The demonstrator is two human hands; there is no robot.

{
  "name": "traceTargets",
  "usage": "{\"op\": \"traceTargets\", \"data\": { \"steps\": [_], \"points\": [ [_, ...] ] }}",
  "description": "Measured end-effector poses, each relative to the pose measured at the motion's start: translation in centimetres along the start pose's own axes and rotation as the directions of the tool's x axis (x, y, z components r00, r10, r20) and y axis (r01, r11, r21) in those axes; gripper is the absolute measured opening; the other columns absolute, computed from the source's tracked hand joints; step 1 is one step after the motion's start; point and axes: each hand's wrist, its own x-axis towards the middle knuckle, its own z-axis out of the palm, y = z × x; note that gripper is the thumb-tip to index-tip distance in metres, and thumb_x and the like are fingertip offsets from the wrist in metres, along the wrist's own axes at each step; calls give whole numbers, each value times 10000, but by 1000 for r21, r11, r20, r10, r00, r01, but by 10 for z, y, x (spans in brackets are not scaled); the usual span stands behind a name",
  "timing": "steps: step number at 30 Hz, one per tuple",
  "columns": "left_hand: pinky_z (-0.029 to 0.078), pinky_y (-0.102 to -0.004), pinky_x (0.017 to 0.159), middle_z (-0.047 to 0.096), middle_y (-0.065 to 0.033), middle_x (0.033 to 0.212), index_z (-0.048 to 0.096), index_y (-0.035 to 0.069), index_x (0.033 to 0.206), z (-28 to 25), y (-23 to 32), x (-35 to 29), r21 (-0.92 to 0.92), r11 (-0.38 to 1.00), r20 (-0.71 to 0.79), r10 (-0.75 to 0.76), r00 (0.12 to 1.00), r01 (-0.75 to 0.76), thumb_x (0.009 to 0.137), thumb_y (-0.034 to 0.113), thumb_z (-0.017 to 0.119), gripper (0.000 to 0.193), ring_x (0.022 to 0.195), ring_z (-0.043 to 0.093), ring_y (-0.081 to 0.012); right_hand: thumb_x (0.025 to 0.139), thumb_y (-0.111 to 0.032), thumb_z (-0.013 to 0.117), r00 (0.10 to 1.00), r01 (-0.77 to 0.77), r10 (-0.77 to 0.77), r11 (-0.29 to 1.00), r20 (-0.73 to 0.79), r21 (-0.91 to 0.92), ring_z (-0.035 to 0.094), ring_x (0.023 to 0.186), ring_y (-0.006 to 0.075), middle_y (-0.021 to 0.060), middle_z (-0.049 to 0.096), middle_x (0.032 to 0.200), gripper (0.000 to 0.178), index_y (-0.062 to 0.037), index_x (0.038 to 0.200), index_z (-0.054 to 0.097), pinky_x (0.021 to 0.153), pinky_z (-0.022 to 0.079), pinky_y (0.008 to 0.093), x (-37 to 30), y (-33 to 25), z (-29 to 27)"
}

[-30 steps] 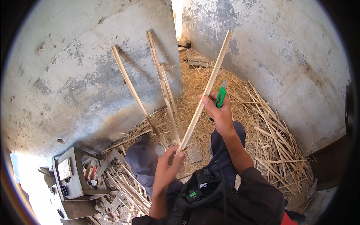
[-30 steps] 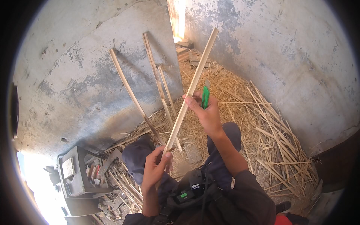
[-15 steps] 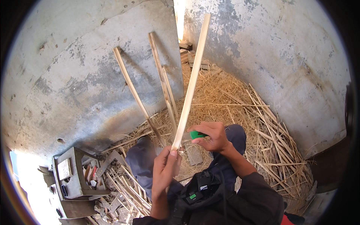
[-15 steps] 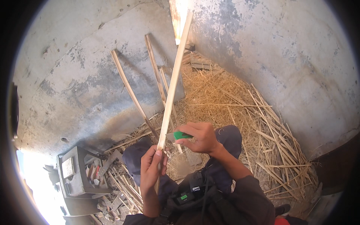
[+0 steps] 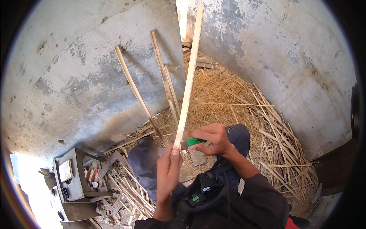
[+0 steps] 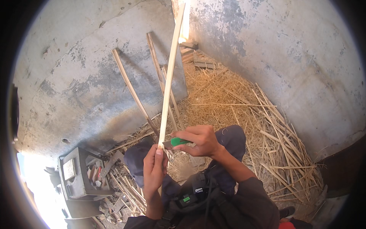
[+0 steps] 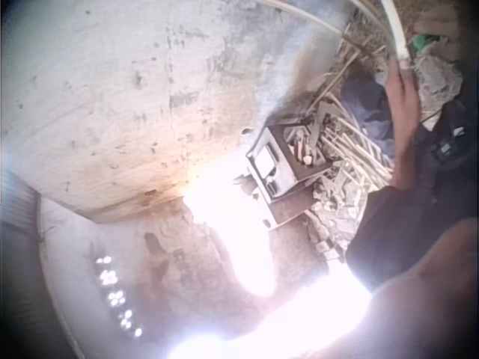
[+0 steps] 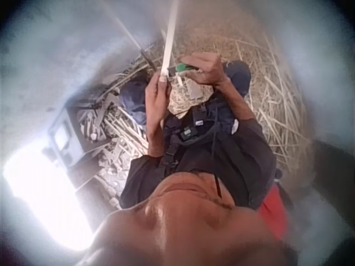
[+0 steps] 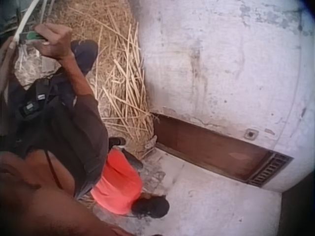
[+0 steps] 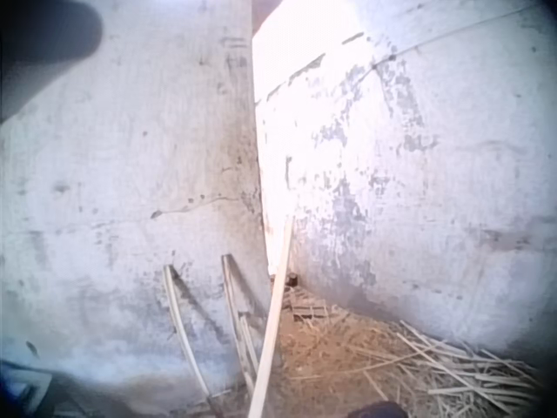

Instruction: The person sits on a straw-covered floor and uses a green utility knife to split long bamboo poles into thin strips. They hold the pole with one hand and carefully shave or split the material with the other, creating a pile of bamboo strips.

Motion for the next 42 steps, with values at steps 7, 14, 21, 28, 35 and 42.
{"op": "traceTargets", "data": {
  "steps": [7,14,21,28,35,42],
  "points": [
    [384,-331,592,491,-43,703,587,-1,1038,7,6,1,247,964,-37,110,993,-97,1177,213,441,294,657,448,-101,834,-397,894,1000,-3,2,998,-13,-66,676,590,204,10,712,744,380,-140,1108,832,527,507,341,1,-2,-4],
    [431,-449,620,558,-187,720,546,-15,1017,8,2,1,334,937,-40,126,991,-105,1170,231,419,317,627,570,-333,829,-446,886,998,-9,-1,988,-65,-152,657,562,189,-9,699,721,396,-158,1097,838,511,488,331,4,-5,-9],
    [430,-537,643,586,-259,744,540,-15,1031,12,3,3,398,909,-53,152,987,-119,1165,235,415,310,696,606,-502,816,-489,885,997,-2,-18,969,-81,-248,589,513,177,-29,634,662,396,-176,1055,838,495,449,330,5,-1,-11],
    [414,-572,644,576,-291,734,548,-14,1036,12,-1,-1,448,891,-86,127,988,-75,1162,231,405,310,703,590,-542,804,-488,898,995,-15,-13,963,-99,-270,579,507,173,-28,628,656,391,-176,1033,839,491,442,322,4,3,-9],
    [401,-578,631,564,-279,697,550,-17,1014,9,-6,-4,484,872,-100,139,985,-74,1159,221,418,308,669,587,-524,806,-479,901,995,-25,-2,963,-99,-269,597,511,170,-30,650,661,379,-173,1021,838,491,450,322,7,3,-6],
    [405,-575,629,562,-289,697,551,-17,1015,4,-14,-6,494,869,-115,106,988,-36,1158,222,435,301,680,594,-525,852,-432,887,992,-48,18,970,-123,-240,605,500,173,-22,680,663,321,-161,1020,851,493,463,328,8,8,-1]
  ]
}}
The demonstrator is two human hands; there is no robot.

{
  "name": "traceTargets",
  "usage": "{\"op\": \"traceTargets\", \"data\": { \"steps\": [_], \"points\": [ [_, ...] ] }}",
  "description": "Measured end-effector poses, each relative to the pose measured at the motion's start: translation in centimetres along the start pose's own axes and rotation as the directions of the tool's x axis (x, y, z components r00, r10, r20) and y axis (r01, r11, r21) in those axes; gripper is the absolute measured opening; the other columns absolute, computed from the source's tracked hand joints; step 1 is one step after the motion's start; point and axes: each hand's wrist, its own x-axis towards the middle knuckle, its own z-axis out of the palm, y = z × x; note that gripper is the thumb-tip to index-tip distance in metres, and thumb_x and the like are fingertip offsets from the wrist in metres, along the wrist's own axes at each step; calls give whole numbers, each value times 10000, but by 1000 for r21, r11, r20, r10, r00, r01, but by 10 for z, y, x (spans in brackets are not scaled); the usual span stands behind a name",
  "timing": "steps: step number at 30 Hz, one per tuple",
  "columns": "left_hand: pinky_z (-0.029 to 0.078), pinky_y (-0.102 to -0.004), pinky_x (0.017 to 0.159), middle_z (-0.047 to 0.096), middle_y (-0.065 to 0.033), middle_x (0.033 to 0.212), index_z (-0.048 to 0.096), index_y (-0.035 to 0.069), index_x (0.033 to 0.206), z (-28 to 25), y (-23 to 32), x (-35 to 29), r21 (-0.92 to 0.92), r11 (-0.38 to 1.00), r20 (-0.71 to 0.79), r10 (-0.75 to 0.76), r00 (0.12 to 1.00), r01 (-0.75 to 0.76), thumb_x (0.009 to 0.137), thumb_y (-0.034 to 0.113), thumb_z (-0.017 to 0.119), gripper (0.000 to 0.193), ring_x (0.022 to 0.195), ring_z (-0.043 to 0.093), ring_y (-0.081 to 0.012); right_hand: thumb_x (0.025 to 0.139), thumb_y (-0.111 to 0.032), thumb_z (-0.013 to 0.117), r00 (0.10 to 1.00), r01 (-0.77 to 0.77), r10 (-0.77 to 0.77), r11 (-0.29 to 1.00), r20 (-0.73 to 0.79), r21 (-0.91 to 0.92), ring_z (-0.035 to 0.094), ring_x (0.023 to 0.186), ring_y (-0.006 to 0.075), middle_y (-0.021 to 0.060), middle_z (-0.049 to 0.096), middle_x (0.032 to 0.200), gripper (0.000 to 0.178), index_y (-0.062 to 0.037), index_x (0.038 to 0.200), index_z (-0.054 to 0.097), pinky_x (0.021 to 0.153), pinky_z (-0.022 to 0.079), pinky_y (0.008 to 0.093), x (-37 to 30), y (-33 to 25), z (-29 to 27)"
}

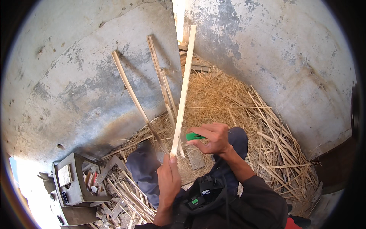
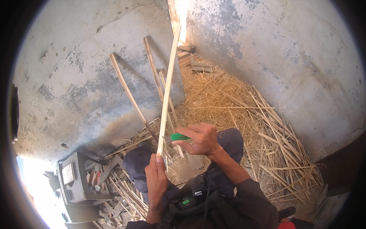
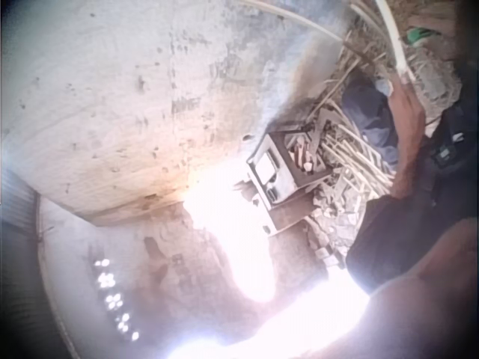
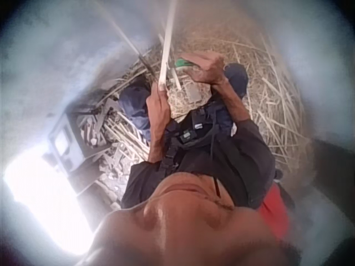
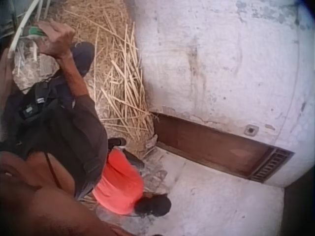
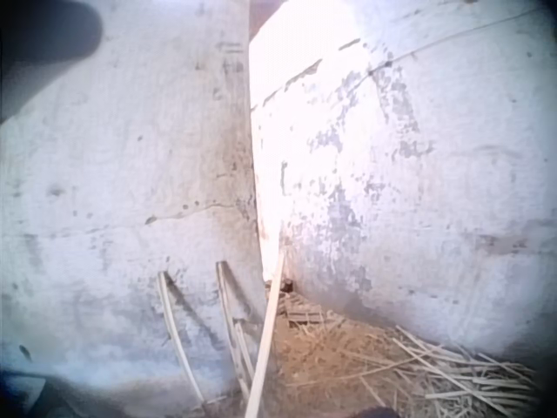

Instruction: The person sits on a straw-covered floor and uses a green utility knife to split long bamboo poles into thin strips. They hold the pole with one hand and carefully shave or split the material with the other, creating a pile of bamboo strips.

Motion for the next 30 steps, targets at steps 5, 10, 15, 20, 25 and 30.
{"op": "traceTargets", "data": {
  "steps": [5,10,15,20,25,30],
  "points": [
    [424,-567,627,592,-298,741,553,-10,1034,7,-14,-37,-29,997,189,-70,980,77,1148,243,474,289,716,613,-536,984,-429,780,807,-568,557,823,-199,-3,527,482,119,-1,676,645,353,-100,1086,854,476,367,315,14,81,-15],
    [431,-559,619,604,-276,725,573,-15,1029,0,-40,-48,26,990,151,-143,978,141,1133,229,513,272,693,613,-530,1059,-432,695,779,-596,596,800,-193,66,480,575,92,-8,627,674,392,-67,1101,832,546,349,304,21,125,-44],
    [409,-472,557,566,-186,637,578,-14,977,-2,-35,-23,-30,1000,-20,-9,1000,8,1106,166,578,221,556,572,-388,1065,-396,676,834,-529,551,794,13,299,419,637,89,-18,605,738,388,-33,1161,774,599,344,284,6,71,-33],
    [374,-401,524,526,-143,615,584,-8,943,-1,-19,-10,-76,996,-61,38,997,-43,1100,159,605,230,493,481,-246,982,-408,785,969,-247,233,921,83,302,625,642,168,40,694,780,373,-49,1081,777,588,476,312,-14,20,-14],
    [371,-377,523,524,-123,610,599,-9,958,6,-11,-3,-131,987,-95,79,992,-91,1102,160,605,223,505,467,-191,897,-425,867,993,-81,56,961,100,265,749,705,272,79,778,861,380,-68,982,771,625,569,352,-23,-3,0],
    [387,-347,531,561,-91,626,647,-13,1006,3,-4,-3,-176,982,-83,61,995,-74,1106,172,608,213,542,489,-125,889,-415,876,996,-39,17,968,89,247,740,684,250,56,777,853,355,-86,979,777,614,561,352,-20,-6,2]
  ]
}}
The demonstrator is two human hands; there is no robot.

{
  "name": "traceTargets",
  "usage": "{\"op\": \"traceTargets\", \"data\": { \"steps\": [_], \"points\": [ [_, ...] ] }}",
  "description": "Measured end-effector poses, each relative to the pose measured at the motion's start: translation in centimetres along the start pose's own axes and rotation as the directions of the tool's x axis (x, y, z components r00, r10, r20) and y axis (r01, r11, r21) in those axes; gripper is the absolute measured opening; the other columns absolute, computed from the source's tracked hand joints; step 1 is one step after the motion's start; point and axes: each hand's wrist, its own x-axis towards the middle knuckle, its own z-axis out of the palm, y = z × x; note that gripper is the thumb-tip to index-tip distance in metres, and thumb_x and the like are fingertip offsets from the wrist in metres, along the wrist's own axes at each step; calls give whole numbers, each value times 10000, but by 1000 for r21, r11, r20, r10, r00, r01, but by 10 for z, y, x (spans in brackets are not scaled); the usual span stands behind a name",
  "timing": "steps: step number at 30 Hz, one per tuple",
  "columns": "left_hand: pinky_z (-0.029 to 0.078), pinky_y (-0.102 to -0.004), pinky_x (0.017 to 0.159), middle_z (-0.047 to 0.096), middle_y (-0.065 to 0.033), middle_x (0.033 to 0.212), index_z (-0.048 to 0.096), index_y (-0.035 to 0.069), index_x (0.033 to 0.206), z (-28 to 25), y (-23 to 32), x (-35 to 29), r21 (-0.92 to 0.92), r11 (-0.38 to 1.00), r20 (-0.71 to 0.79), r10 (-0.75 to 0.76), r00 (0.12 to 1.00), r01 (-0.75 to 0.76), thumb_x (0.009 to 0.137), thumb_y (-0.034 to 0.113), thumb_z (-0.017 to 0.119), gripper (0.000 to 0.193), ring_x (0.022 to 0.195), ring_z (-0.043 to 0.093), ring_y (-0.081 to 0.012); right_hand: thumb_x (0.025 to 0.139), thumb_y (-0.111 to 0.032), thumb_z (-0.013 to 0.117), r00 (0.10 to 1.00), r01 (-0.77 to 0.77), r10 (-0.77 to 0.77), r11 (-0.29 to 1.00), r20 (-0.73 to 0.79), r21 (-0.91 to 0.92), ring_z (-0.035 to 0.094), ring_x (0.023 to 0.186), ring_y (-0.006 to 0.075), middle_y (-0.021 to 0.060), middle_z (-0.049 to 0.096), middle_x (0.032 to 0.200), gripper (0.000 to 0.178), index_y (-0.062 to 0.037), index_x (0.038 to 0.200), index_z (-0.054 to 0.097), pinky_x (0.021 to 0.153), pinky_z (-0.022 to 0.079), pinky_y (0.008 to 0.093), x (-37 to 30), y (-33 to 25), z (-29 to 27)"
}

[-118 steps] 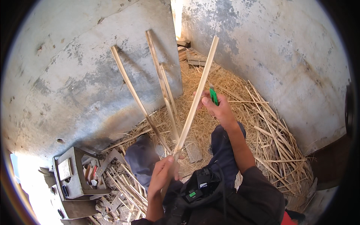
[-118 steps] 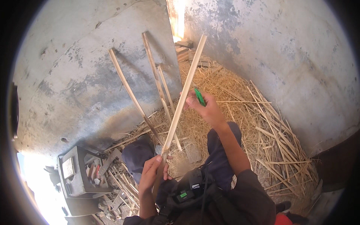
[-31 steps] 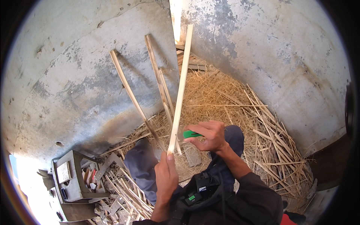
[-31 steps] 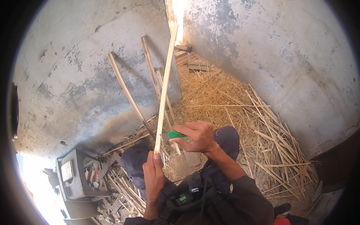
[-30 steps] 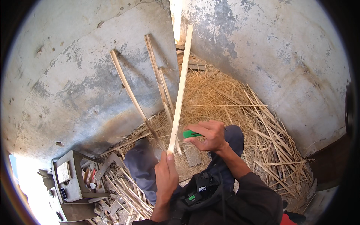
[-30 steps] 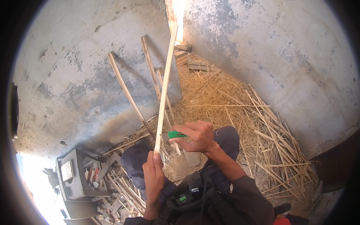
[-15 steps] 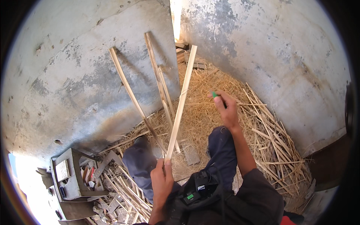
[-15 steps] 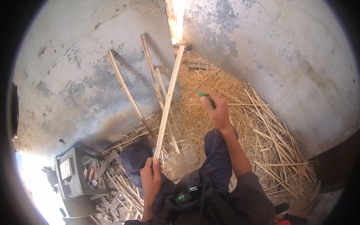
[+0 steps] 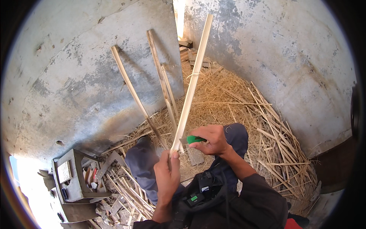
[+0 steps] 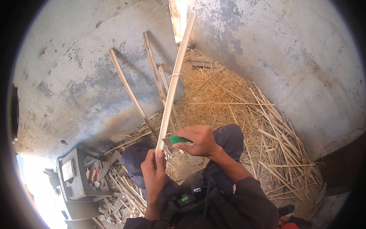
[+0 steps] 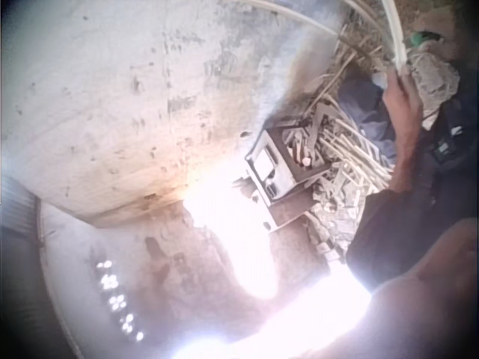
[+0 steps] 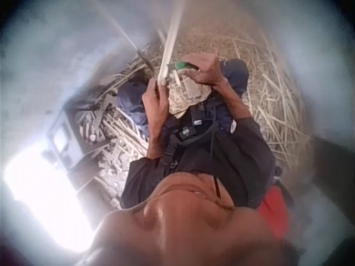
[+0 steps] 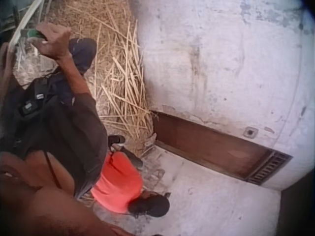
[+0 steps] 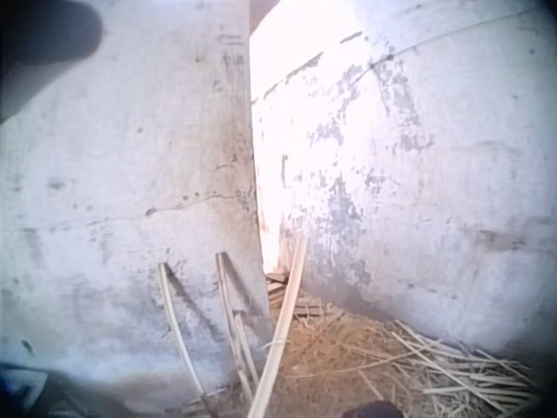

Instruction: The person sits on a straw-covered floor and uses a green utility knife to split long bamboo poles into thin strips. They hold the pole with one hand and carefully shave or split the material with the other, creating a pile of bamboo strips.

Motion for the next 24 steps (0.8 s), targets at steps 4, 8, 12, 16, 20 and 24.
{"op": "traceTargets", "data": {
  "steps": [4,8,12,16,20,24],
  "points": [
    [414,-318,543,601,-59,648,672,-7,1011,1,5,1,-20,1000,11,9,1000,-9,1107,183,616,220,573,518,-88,882,-428,878,999,38,-38,999,9,-25,734,671,247,44,773,834,354,-98,961,777,595,545,353,-1,1,0],
    [434,-297,556,620,-40,663,683,-2,1016,0,12,1,-18,1000,24,-7,1000,8,1101,176,628,204,588,539,-77,876,-445,878,999,44,-45,997,-13,-64,720,643,231,30,759,805,360,-106,943,776,567,520,348,3,-3,-4],
    [417,-289,552,610,-41,655,682,-11,1028,2,8,-1,-55,998,14,-13,1000,14,1095,166,637,194,579,523,-73,852,-459,881,997,66,-71,983,-23,-170,679,594,208,1,708,745,353,-136,965,794,537,493,338,8,-8,-12],
    [397,-287,547,577,-31,638,680,-14,1029,2,11,-1,-57,998,23,-17,1000,18,1096,163,633,195,582,493,-60,837,-480,879,996,64,-76,969,-41,-240,630,553,189,-22,653,695,356,-158,968,805,522,465,333,6,-8,-15],
    [385,-291,540,543,-20,625,678,-14,1022,2,10,-2,-74,997,36,-27,999,30,1102,170,627,207,594,470,-48,830,-492,881,992,71,-95,962,-81,-264,602,538,179,-29,633,677,364,-160,961,807,513,444,333,8,-9,-16],
    [371,-299,527,526,-21,610,672,-17,1011,1,11,-3,-62,998,48,-30,998,33,1105,174,623,218,584,453,-48,826,-508,880,991,76,-106,951,-85,-299,584,529,172,-33,616,662,376,-162,953,806,507,427,328,9,-8,-20]
  ]
}}
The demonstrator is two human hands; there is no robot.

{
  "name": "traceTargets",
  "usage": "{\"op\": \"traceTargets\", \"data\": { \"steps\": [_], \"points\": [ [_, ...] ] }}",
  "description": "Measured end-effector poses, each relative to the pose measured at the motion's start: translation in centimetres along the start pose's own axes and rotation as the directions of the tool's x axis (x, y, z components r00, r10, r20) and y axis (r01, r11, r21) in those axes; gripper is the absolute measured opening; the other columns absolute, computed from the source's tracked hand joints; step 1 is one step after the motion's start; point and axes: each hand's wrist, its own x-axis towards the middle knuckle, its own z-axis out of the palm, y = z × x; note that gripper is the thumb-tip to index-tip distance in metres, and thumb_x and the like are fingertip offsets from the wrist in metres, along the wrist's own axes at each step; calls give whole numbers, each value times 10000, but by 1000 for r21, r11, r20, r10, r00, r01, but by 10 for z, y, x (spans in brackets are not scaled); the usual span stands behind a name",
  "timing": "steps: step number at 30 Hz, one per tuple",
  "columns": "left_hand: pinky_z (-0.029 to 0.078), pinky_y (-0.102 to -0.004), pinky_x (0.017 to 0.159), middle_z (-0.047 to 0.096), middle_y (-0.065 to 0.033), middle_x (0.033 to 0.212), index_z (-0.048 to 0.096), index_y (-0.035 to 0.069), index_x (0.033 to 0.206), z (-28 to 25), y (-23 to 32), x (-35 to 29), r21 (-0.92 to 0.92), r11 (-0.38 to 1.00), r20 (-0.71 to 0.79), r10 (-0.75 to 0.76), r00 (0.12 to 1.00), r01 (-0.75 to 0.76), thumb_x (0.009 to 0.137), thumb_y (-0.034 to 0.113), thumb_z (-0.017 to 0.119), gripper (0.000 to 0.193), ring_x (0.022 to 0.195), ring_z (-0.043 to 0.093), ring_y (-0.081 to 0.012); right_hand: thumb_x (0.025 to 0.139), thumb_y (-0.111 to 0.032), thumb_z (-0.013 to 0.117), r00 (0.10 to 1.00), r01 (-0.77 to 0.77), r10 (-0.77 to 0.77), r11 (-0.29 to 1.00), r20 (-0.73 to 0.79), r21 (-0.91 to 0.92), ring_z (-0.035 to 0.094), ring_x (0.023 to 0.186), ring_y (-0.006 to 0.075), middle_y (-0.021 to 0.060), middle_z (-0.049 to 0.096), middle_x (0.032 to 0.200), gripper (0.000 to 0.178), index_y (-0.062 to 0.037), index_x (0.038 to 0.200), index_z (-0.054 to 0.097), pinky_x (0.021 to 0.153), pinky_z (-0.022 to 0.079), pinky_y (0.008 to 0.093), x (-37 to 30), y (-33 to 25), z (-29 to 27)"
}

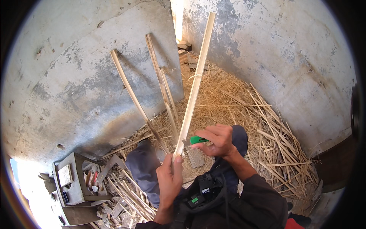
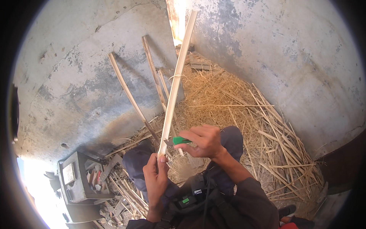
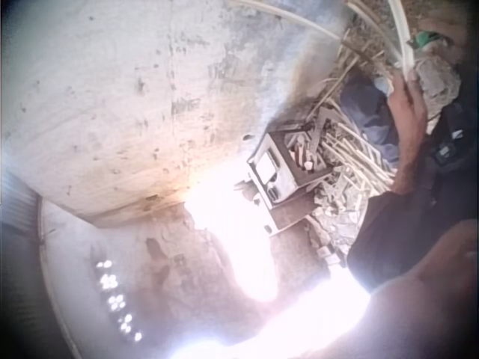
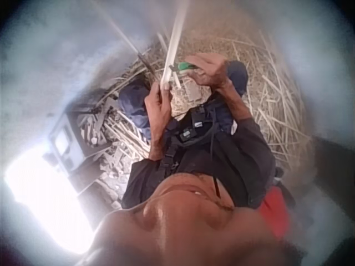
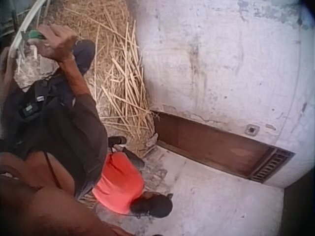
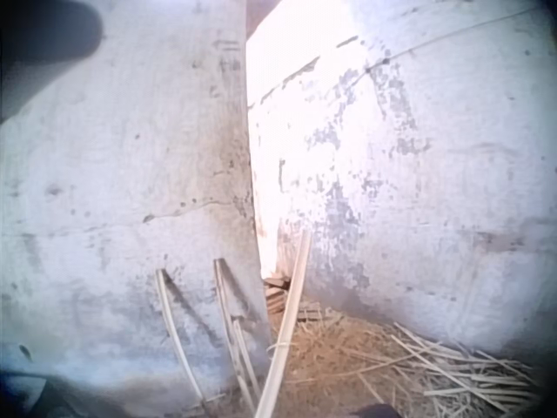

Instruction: The person sits on a straw-covered floor and uses a green utility knife to split long bamboo poles into thin strips. They hold the pole with one hand and carefully shave or split the material with the other, creating a pile of bamboo strips.

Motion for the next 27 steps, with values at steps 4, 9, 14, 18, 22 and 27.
{"op": "traceTargets", "data": {
  "steps": [4,9,14,18,22,27],
  "points": [
    [352,-300,517,508,-16,601,665,-19,1000,-1,-3,-1,-24,1000,5,0,1000,0,1109,177,615,230,581,435,-46,820,-528,877,1000,3,-3,1000,-3,-8,579,529,168,-33,606,659,394,-162,947,804,507,422,329,2,1,-2],
    [329,-292,514,489,-7,602,657,-25,992,1,-8,-6,-36,999,6,-18,1000,18,1109,171,616,232,588,418,-38,828,-529,872,1000,1,-1,1000,12,-21,586,535,171,-31,607,657,392,-161,946,804,510,427,330,0,3,-2],
    [318,-286,520,498,2,626,650,-28,980,0,-6,-8,-103,993,12,-63,998,64,1108,175,621,242,603,413,-34,841,-512,870,1000,-21,21,1000,-3,-4,592,531,179,-24,632,663,372,-161,947,807,508,438,335,0,9,0],
    [311,-243,561,512,45,695,601,23,911,-5,-10,-15,-58,990,64,-128,990,131,1149,237,563,322,645,430,-30,881,-509,847,997,-72,72,997,-22,32,610,526,196,-8,674,677,369,-146,927,804,504,446,339,3,16,2],
    [313,-242,561,512,48,696,601,25,914,-6,-12,-17,-52,989,56,-134,989,137,1149,243,562,323,642,430,-30,905,-509,830,996,-86,85,995,11,42,645,548,204,9,719,714,377,-133,903,802,518,466,334,6,18,4],
    [318,-245,562,512,47,699,603,25,929,-6,-21,-20,-46,986,78,-157,985,161,1150,242,560,313,646,431,-30,899,-439,856,989,-148,150,985,-11,89,727,625,199,32,779,799,323,-123,954,821,563,543,323,11,35,5]
  ]
}}
